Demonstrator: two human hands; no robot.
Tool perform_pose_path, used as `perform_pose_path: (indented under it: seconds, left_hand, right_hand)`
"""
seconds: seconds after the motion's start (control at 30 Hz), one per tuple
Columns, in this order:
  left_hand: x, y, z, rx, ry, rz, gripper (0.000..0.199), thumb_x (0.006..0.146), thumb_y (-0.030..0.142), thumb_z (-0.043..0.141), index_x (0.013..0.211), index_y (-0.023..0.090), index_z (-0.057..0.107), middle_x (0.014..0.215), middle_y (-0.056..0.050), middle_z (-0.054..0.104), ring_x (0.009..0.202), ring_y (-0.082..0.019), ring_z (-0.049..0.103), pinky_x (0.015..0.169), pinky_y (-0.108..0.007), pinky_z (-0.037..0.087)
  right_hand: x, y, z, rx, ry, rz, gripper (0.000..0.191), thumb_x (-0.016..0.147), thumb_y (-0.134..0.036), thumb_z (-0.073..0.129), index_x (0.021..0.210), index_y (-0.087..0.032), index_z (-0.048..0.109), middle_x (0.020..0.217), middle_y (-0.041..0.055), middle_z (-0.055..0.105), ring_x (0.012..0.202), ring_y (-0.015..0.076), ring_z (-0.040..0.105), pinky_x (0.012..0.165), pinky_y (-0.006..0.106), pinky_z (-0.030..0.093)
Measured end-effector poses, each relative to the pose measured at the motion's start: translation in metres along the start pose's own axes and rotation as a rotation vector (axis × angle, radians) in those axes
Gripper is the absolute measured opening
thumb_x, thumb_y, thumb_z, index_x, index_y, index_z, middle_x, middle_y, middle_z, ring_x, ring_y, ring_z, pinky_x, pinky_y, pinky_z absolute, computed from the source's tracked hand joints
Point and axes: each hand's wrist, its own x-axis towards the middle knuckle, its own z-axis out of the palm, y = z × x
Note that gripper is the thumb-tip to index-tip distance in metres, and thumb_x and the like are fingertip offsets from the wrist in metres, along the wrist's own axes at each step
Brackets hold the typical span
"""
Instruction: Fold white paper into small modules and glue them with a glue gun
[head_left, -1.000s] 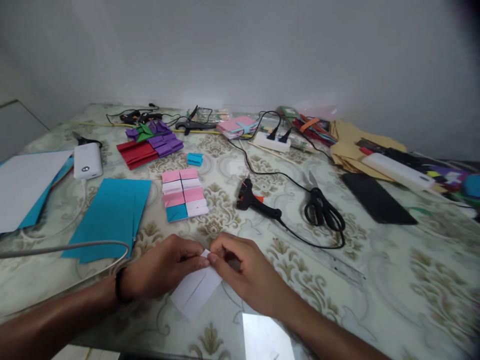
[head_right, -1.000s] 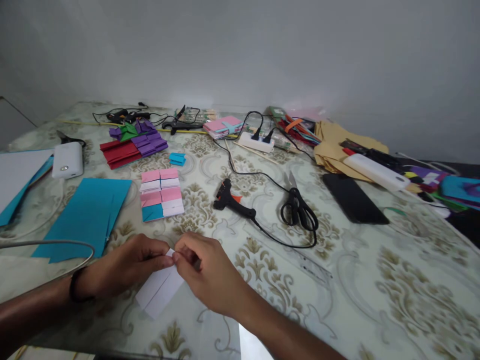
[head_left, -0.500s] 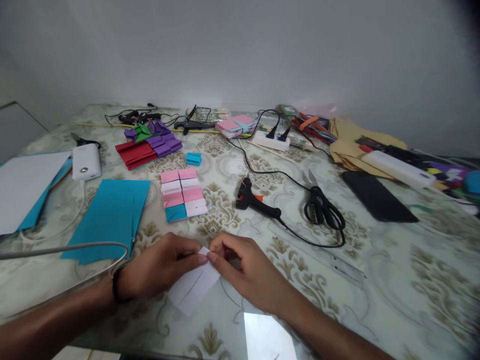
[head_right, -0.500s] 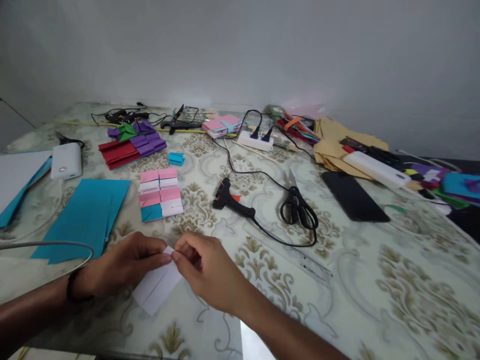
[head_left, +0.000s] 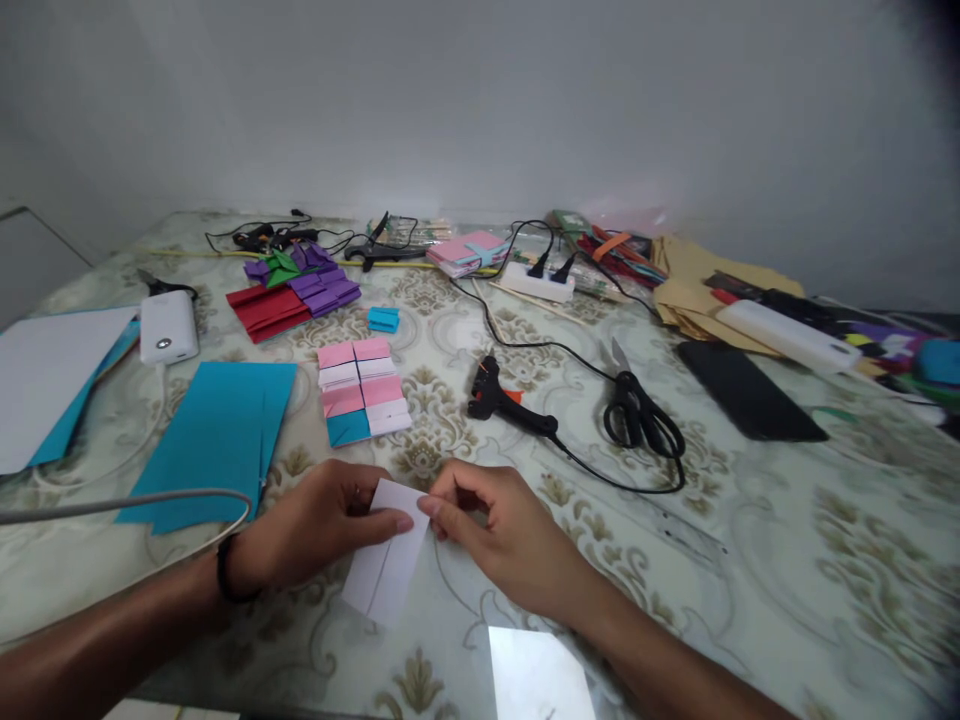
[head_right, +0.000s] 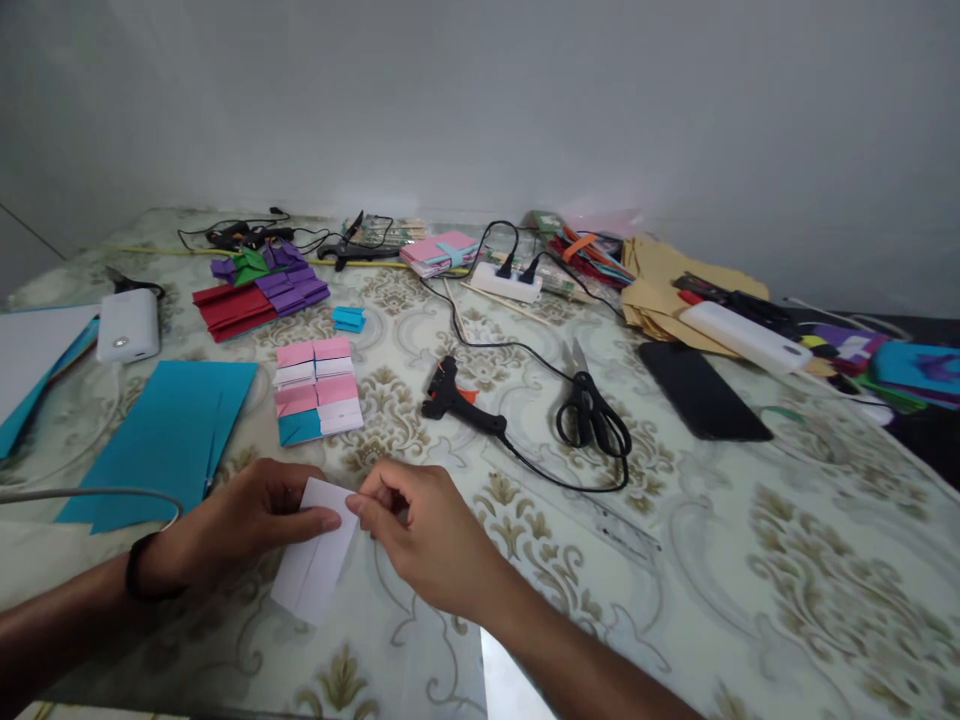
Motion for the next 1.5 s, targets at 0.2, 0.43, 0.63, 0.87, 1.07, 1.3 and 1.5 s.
perform_pose_path:
  seconds: [0.2,0.43,0.63,0.87,1.07,1.3,1.5]
  left_hand:
    - [-0.002,0.003,-0.002,0.042,-0.016,-0.004,0.034,0.096,0.044,0.067,0.085,0.013,0.074,0.073,0.0,0.067,0.065,-0.014,0.053,0.056,-0.023,0.037]
    - [0.001,0.001,-0.008,0.002,-0.026,0.031,0.038,0.092,0.052,0.072,0.085,0.014,0.071,0.075,-0.002,0.067,0.067,-0.015,0.057,0.057,-0.023,0.041]
    - [0.008,0.003,-0.008,-0.276,0.208,0.021,0.037,0.083,0.048,0.08,0.097,0.014,0.071,0.079,-0.002,0.071,0.069,-0.017,0.063,0.06,-0.025,0.048]
    - [0.004,0.01,-0.001,-0.375,0.176,0.06,0.022,0.083,0.033,0.08,0.091,0.016,0.069,0.073,0.003,0.068,0.064,-0.012,0.059,0.057,-0.021,0.044]
    - [0.001,0.015,-0.001,-0.372,0.125,0.028,0.024,0.08,0.033,0.081,0.087,0.016,0.066,0.073,0.002,0.069,0.065,-0.012,0.06,0.057,-0.021,0.044]
    - [0.003,0.014,-0.005,-0.341,0.108,-0.002,0.031,0.075,0.036,0.085,0.084,0.015,0.065,0.072,0.0,0.07,0.066,-0.015,0.064,0.062,-0.025,0.049]
    - [0.002,0.013,-0.006,-0.242,0.089,0.017,0.029,0.075,0.035,0.084,0.087,0.018,0.065,0.064,0.004,0.065,0.057,-0.012,0.056,0.054,-0.021,0.039]
  right_hand:
    - [-0.001,-0.002,0.001,-0.037,-0.068,-0.002,0.033,0.101,-0.036,0.063,0.073,-0.021,0.054,0.065,-0.0046,0.053,0.061,0.0118,0.046,0.057,0.025,0.035]
    - [-0.001,-0.002,0.0,-0.107,-0.065,-0.028,0.027,0.103,-0.032,0.062,0.078,-0.021,0.056,0.065,-0.006,0.054,0.06,0.0116,0.046,0.057,0.025,0.035]
    - [0.0,0.001,-0.004,-0.029,-0.023,-0.203,0.041,0.097,-0.012,0.059,0.133,-0.027,0.069,0.094,-0.0006,0.069,0.083,0.0144,0.064,0.076,0.026,0.053]
    - [0.0,0.016,0.008,-0.127,-0.186,-0.397,0.046,0.096,-0.006,0.064,0.13,-0.032,0.08,0.12,0.0052,0.08,0.102,0.0198,0.074,0.088,0.03,0.058]
    - [-0.001,0.019,0.005,-0.226,-0.205,-0.399,0.028,0.1,-0.019,0.072,0.12,-0.032,0.086,0.091,0.0033,0.081,0.075,0.0174,0.073,0.072,0.027,0.055]
    - [-0.001,0.012,0.0,-0.152,-0.225,-0.349,0.018,0.104,-0.028,0.07,0.104,-0.025,0.087,0.091,0.005,0.079,0.08,0.0178,0.072,0.075,0.028,0.053]
    - [0.0,0.001,-0.002,-0.027,-0.092,-0.16,0.02,0.095,-0.037,0.079,0.083,-0.022,0.071,0.086,-0.0004,0.064,0.075,0.015,0.063,0.068,0.027,0.049]
